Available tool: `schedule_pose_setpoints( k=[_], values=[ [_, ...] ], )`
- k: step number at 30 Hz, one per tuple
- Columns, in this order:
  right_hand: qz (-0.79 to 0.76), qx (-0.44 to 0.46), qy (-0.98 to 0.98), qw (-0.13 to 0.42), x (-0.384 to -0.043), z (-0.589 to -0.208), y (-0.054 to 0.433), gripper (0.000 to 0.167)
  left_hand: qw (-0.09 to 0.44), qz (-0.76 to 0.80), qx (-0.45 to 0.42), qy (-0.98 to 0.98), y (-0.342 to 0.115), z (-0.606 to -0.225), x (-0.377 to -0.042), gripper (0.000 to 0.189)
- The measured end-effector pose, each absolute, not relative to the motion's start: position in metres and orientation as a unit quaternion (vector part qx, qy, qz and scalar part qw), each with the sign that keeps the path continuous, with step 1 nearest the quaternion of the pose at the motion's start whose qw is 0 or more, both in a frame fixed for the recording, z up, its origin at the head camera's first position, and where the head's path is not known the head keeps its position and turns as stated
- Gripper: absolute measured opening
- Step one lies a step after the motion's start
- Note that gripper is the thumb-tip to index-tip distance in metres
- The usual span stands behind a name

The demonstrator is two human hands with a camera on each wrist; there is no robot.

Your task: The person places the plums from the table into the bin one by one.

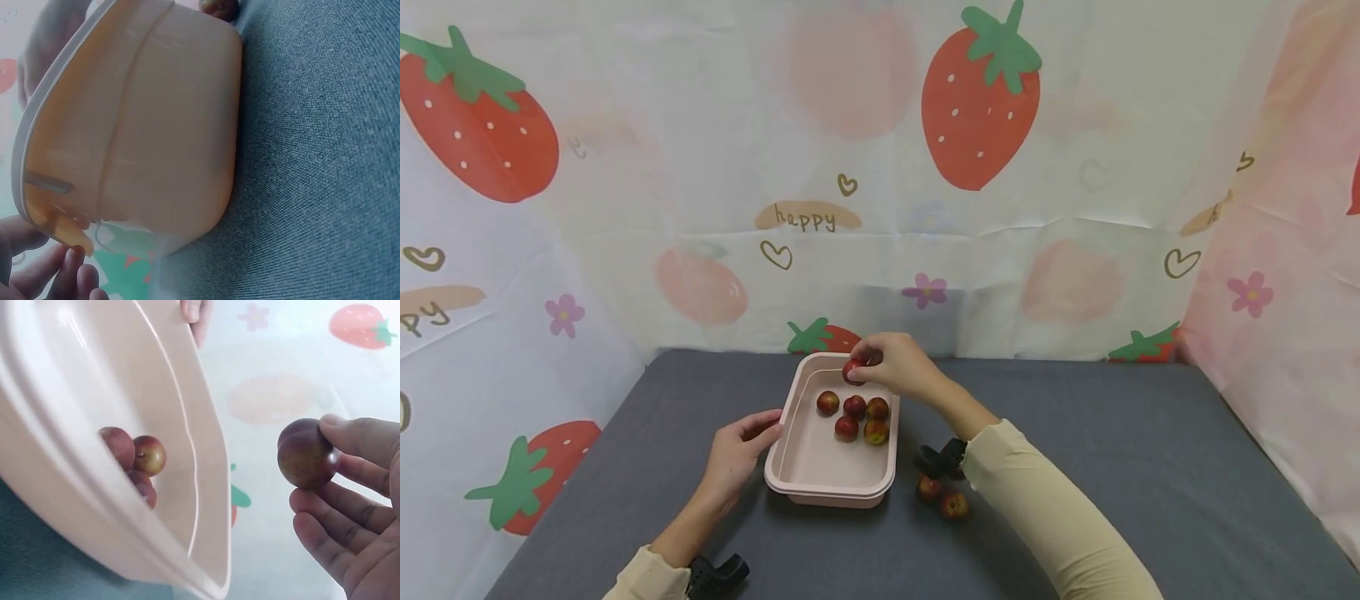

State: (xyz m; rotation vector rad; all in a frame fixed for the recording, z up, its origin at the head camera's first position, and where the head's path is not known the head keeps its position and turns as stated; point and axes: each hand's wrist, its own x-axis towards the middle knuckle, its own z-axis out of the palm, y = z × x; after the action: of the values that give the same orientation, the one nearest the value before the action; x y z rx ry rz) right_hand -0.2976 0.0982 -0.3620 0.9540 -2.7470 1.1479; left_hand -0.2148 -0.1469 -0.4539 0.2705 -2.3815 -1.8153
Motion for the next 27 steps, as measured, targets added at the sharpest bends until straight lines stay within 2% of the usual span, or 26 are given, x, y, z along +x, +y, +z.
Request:
schedule_pose_setpoints(
  k=[12, 27],
  values=[
    [0.277, 0.353, -0.894, -0.007, -0.309, -0.348, 0.057, 0.021, 0.066, -0.603, 0.091, -0.790, -0.148, -0.456, -0.216, 0.029],
    [0.280, 0.327, -0.900, -0.067, -0.312, -0.365, 0.028, 0.017, 0.063, -0.610, 0.081, -0.786, -0.148, -0.455, -0.215, 0.032]
  ],
)
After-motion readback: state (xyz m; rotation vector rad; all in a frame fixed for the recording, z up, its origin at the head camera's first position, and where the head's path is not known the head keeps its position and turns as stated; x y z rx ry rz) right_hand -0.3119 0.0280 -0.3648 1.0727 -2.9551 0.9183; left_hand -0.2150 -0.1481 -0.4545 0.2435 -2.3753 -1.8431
